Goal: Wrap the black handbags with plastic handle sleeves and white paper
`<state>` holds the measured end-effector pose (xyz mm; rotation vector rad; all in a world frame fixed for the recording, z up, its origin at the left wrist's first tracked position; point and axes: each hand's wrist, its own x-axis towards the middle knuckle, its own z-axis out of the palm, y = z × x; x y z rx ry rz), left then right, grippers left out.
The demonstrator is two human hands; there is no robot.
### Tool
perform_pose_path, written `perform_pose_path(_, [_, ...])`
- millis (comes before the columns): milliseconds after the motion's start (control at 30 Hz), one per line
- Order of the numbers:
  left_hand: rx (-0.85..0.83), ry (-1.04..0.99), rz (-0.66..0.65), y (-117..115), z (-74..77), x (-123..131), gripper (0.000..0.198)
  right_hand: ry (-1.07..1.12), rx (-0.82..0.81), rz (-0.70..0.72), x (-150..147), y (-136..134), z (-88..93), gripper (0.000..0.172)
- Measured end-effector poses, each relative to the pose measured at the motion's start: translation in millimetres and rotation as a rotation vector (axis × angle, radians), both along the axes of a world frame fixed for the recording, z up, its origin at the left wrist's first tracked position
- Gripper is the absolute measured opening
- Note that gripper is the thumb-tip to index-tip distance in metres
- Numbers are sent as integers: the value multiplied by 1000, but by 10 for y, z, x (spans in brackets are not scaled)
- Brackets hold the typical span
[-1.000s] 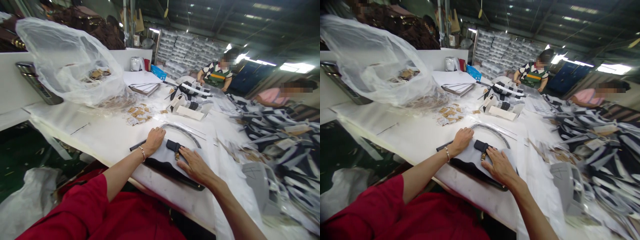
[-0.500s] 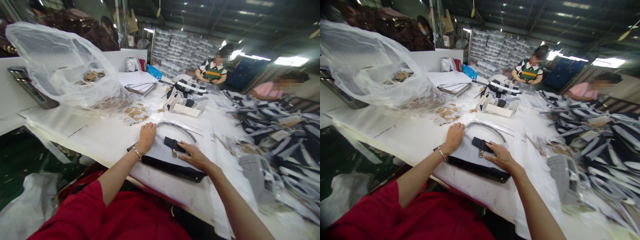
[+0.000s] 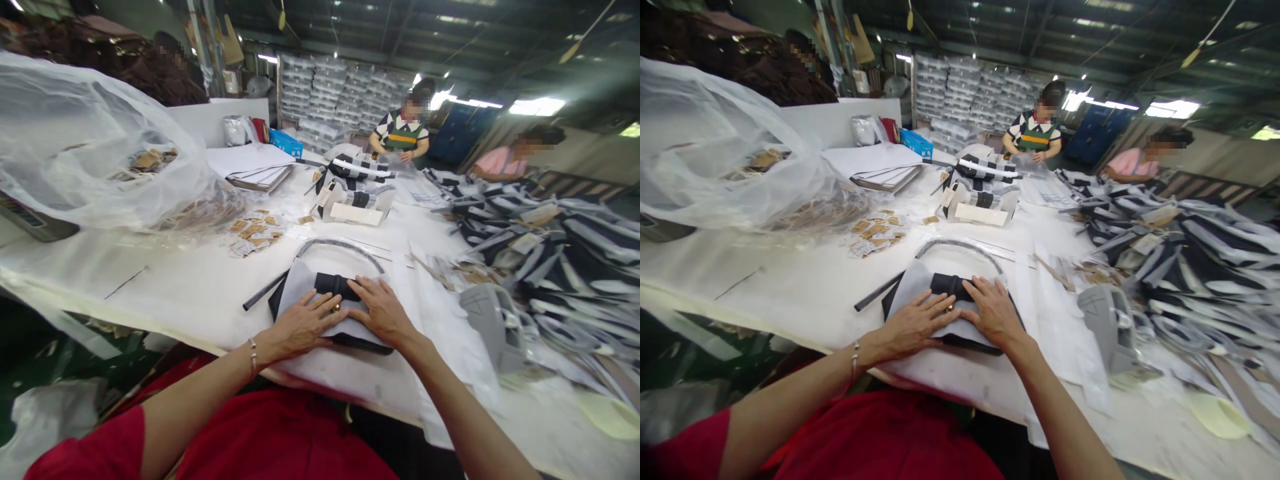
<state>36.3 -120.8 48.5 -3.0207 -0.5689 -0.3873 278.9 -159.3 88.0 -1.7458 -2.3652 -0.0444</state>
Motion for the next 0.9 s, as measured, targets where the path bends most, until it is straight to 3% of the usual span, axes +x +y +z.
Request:
perform_pose_path(133, [77,-17,4,9,17,1,65,-21,18,-52,-195,-291,101,51])
perform_pose_path(233, [155,-76,-11,20,29,-6,56,-36,21,-90,-295,-454,-76,52])
perform_pose_path(367, [261,-220,-37,-70,-86,-63,44,-5,140,-123,-293,-499,-384,53])
perform_pose_path(533, [247,-381,142,-286,-254,-88,49,126,301,-88,-258,-445,-537,49])
perform_pose_path(633, [257,-326,131,-309,-256,-105,53,200,336,-78,-278,-473,-482,42])
perform_pose_path(767, [291,-269,67,-257,-192,-116,60,314,364,-85,-194,-691,-275,32])
perform_pose_path(900, [179,-267,84,-275,-113,-75,62,477,451,-321,223,-1270,-201,25])
